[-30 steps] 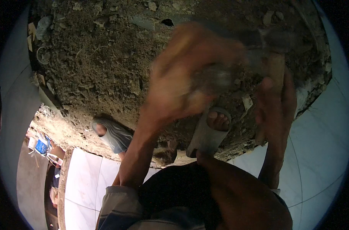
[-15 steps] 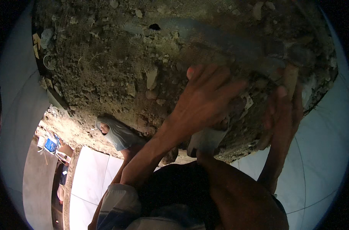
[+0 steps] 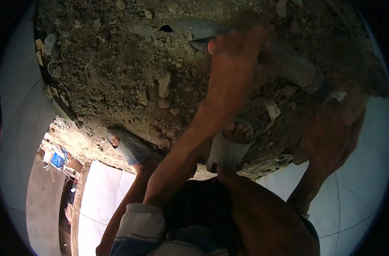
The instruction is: The person chips away at hardened dirt and stone around a buried plastic pipe using a hammer and a small hand shovel, clearing debris by hand to expose the pipe.
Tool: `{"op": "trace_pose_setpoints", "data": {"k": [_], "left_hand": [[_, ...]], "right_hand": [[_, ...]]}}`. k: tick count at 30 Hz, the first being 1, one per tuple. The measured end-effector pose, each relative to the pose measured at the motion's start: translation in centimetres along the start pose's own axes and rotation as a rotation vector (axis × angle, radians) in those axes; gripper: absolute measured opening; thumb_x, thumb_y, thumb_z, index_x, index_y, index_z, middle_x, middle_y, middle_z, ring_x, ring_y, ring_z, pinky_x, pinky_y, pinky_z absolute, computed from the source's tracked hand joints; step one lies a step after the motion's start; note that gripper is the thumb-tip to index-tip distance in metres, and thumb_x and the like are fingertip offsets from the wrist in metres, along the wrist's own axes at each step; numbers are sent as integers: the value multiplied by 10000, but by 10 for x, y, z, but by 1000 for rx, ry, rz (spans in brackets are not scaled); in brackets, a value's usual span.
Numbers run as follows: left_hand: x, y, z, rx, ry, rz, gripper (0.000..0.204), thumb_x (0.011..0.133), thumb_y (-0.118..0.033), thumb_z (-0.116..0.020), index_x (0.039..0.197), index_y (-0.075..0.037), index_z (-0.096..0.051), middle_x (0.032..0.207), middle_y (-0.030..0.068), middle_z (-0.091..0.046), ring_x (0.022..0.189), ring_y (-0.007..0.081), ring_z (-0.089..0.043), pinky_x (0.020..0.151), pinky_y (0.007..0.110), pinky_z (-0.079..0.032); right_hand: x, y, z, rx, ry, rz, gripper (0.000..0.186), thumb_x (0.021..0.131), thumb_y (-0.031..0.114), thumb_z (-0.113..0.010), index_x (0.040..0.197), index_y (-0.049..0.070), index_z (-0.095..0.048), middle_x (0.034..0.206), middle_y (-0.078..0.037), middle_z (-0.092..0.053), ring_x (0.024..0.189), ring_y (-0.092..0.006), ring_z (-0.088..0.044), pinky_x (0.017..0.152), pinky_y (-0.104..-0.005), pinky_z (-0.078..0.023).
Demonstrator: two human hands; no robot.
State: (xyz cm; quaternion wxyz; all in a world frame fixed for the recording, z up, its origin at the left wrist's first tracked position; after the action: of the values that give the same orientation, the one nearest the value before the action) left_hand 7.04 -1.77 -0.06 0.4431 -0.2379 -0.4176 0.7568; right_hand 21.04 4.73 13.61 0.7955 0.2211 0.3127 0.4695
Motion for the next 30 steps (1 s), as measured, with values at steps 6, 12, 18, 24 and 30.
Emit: {"op": "trace_pose_setpoints", "data": {"k": [6,12,18,24,30], "left_hand": [[3,4,-9,54,-72,-17,639,721,-12,-777,1321,-59,-563,842,121,-630,817,321,-627,796,478,-453],[-2,7,-29,186,-131,-29,492,832,-73,-741,1284,-60,-546,877,120,-641,873,325,-611,753,506,-418],[21,13,-25,124,-152,81,525,762,26,-750,1234,-27,-525,894,147,-673,821,361,-654,697,468,-483],[16,17,-33,164,-193,106,322,937,-75,-669,1227,-54,-533,989,174,-670,971,381,-651,767,530,-483],[19,1,-29,185,-88,158,364,927,-72,-669,1254,-13,-522,1004,180,-685,1003,391,-651,744,592,-474]], "right_hand": [[-5,1,-17,-165,580,-83,465,1093,412,-499,1363,39,-563,827,-66,-596,684,-150,-595,558,-305,-494],[7,-6,-9,12,283,-174,510,1066,448,-567,1361,33,-565,808,-70,-647,649,-119,-597,546,-265,-488],[11,-9,-7,-348,311,-197,484,1063,416,-596,1381,52,-570,924,-52,-666,708,-91,-598,585,-247,-498],[34,-32,8,-220,316,-149,476,1070,429,-573,1390,76,-574,940,-34,-645,745,-102,-607,618,-271,-499],[13,-8,-23,-430,439,-141,493,1069,441,-569,1412,87,-571,957,-36,-644,782,-127,-627,661,-304,-511]]}}
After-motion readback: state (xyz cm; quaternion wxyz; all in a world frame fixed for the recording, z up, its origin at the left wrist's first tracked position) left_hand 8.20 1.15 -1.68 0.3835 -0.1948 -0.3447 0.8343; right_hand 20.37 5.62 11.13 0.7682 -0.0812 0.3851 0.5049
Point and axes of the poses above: each hand's wrist, its own x-axis towards the middle knuckle, its own z-axis out of the back of the hand, y = z × x, the point moved 2 cm from there along x, towards the middle knuckle
